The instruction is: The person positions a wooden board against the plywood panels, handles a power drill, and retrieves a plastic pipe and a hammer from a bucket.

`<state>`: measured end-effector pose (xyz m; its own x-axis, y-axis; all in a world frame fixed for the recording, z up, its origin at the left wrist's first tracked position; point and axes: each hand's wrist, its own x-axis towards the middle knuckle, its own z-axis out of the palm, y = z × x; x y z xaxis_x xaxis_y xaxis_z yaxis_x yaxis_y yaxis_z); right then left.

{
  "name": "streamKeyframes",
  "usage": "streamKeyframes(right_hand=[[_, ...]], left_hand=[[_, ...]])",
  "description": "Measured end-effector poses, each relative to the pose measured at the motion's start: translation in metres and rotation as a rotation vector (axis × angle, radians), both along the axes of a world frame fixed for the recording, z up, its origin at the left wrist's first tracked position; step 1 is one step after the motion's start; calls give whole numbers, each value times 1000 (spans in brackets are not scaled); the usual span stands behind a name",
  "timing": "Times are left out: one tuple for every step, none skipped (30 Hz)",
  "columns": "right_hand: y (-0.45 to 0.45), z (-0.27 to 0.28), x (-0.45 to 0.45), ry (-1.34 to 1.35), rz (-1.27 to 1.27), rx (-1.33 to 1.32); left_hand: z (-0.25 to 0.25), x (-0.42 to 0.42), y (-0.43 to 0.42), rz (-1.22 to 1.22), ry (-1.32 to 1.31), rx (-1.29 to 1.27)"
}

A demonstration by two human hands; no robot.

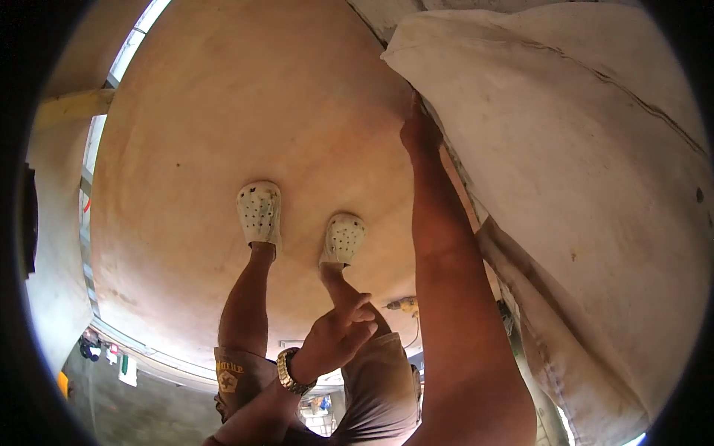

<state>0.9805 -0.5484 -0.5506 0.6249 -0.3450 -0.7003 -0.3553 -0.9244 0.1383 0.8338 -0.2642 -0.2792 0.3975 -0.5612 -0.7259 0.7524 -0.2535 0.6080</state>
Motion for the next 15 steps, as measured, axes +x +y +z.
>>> streamKeyframes(right_hand=[[-1,1,-5,23,-15,-29],[3,0,-5,0,-55,-63],[12,-4,-3,-25,-93,-97],[19,-6,-3,-45,-133,-133],[23,-7,-2,-100,-108,-117],[27,-9,3,-159,-82,-101],[29,-10,5,-213,-57,-84],[27,-14,7,-177,-75,-81],[23,-19,12,-144,-91,-76],[20,-23,13,-110,-106,-72],[19,-20,7,-80,-121,-93],[18,-16,0,-52,-135,-114],[17,-14,0,-35,-147,-132],[17,-13,0,-35,-156,-141],[17,-12,-2,-31,-166,-149]], left_hand=[[-1,-1,2,4,-9,12],[-4,-1,1,9,-23,22],[-5,1,1,19,-11,13],[-5,2,2,27,5,3],[-6,2,2,34,21,-8],[-7,2,2,57,31,-25],[-7,1,1,80,46,-41],[-7,1,2,102,62,-56],[-7,3,2,99,79,-53],[-6,6,3,96,97,-49],[-5,7,4,90,120,-47],[-4,5,5,110,146,-64],[-5,4,4,133,162,-80],[-6,3,4,155,180,-96],[-5,4,5,154,195,-97]])
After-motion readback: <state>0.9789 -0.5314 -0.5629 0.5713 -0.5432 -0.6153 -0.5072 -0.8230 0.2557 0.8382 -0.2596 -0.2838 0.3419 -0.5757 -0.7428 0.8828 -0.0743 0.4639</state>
